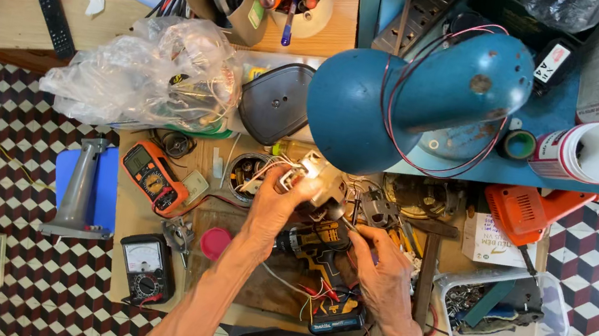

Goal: The person works on a small electrical component, likely a motor, at a cluttered workbench. They use a multimeter to test connections and manipulate wires and parts of the motor with their hands. The person also handles a white cylindrical object and a power strip during the process.

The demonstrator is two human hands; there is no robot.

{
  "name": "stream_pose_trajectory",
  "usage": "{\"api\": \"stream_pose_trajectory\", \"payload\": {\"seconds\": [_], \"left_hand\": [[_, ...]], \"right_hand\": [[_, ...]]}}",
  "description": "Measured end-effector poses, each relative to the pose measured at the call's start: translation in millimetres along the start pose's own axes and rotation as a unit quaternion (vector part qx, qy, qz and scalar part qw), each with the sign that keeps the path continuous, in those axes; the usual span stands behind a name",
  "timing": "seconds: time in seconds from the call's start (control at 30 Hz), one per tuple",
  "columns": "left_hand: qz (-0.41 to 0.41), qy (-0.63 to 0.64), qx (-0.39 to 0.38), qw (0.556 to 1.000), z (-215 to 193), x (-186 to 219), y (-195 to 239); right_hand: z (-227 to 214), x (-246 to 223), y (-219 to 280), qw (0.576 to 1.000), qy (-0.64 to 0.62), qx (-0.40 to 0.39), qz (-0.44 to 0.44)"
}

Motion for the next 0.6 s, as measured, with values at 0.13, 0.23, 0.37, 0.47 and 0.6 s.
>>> {"api": "stream_pose_trajectory", "payload": {"seconds": [0.13, 0.23, 0.37, 0.47, 0.6], "left_hand": [[0.140, -0.107, 0.050, 0.983, 4, 2, 23], [0.190, -0.168, 0.086, 0.964, 13, 3, 38], [0.281, -0.212, 0.088, 0.932, 19, 7, 50], [0.309, -0.202, 0.056, 0.928, 18, 3, 53], [0.328, -0.216, 0.047, 0.919, 12, -2, 53]], "right_hand": [[21, 28, 8, 0.993, 0.060, -0.039, -0.099], [37, 47, 10, 0.984, 0.113, -0.087, -0.102], [49, 58, 9, 0.989, 0.096, -0.059, -0.099], [46, 59, 10, 0.991, 0.039, -0.053, -0.119], [42, 56, 5, 0.992, 0.057, -0.051, -0.102]]}}
Point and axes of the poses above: each hand's wrist, its own y-axis away from the middle knuckle, its own z-axis out of the palm, x = y × z, the point moved 2 cm from there along -y, towards the middle knuckle, and after that the axes turned 15 degrees about -z, right-handed, at the moved point
